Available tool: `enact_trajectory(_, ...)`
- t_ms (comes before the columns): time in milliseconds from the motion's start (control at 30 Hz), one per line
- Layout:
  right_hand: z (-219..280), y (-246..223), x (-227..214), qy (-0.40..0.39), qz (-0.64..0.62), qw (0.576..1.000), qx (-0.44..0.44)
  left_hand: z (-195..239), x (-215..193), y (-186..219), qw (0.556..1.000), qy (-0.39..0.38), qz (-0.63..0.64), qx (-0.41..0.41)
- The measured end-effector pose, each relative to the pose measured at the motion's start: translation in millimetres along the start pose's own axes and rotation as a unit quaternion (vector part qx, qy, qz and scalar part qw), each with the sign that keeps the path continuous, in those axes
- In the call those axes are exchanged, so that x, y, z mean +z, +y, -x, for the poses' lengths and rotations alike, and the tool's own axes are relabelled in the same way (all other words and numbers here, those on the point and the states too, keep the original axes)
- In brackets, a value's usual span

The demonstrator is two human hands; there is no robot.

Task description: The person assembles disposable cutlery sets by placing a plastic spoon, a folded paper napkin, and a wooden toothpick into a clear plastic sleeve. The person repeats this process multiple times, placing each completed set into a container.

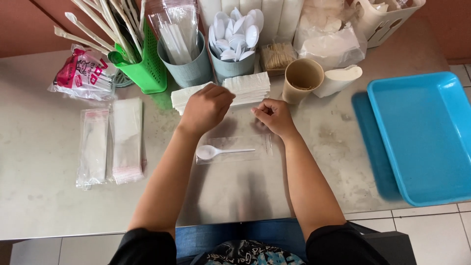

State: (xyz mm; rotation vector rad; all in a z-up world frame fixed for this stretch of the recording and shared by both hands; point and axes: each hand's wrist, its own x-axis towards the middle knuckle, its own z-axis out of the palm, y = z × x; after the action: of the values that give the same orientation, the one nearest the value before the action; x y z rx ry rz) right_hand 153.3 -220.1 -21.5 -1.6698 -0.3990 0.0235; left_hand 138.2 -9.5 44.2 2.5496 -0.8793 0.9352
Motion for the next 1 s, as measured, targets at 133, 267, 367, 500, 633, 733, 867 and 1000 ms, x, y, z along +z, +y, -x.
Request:
enact_trajectory(133, -2.1, 2.9, -1.2, 0.000, -0.016, 1.000, -0.004, -21.0, 27.2, -7.4, 0.999, -0.009, -0.033, 0.030)
enact_trajectory(267, -3.8, 11.1, -2.7, -0.007, -0.028, 1.000, -0.010, -25.9, 48.2, -16.6, 0.991, -0.112, -0.056, 0.048)
enact_trajectory(367, -4.7, 14.7, -4.6, -0.009, -0.035, 0.999, -0.007, -30.0, 50.1, -14.5, 0.986, -0.153, -0.059, 0.043)
enact_trajectory(500, -3.9, 13.2, -4.8, -0.012, -0.046, 0.999, -0.007, -27.6, 55.0, -16.3, 0.980, -0.164, -0.100, 0.053)
enact_trajectory(633, -2.5, 3.5, -6.6, -0.020, -0.046, 0.999, 0.000, -32.4, 47.3, -16.8, 0.980, -0.170, -0.074, 0.070)
enact_trajectory(733, -3.6, 0.6, -7.9, -0.022, -0.045, 0.999, -0.005, -38.8, 40.4, -10.8, 0.988, -0.130, -0.058, 0.065)
enact_trajectory(867, -3.3, -16.3, -9.2, -0.026, -0.081, 0.996, 0.010, -46.3, 24.8, -1.7, 0.997, -0.047, 0.063, -0.003)
enact_trajectory(1000, -2.9, -19.1, -10.1, -0.048, -0.199, 0.977, 0.058, -37.6, 7.2, 2.4, 0.913, -0.065, 0.374, -0.152)
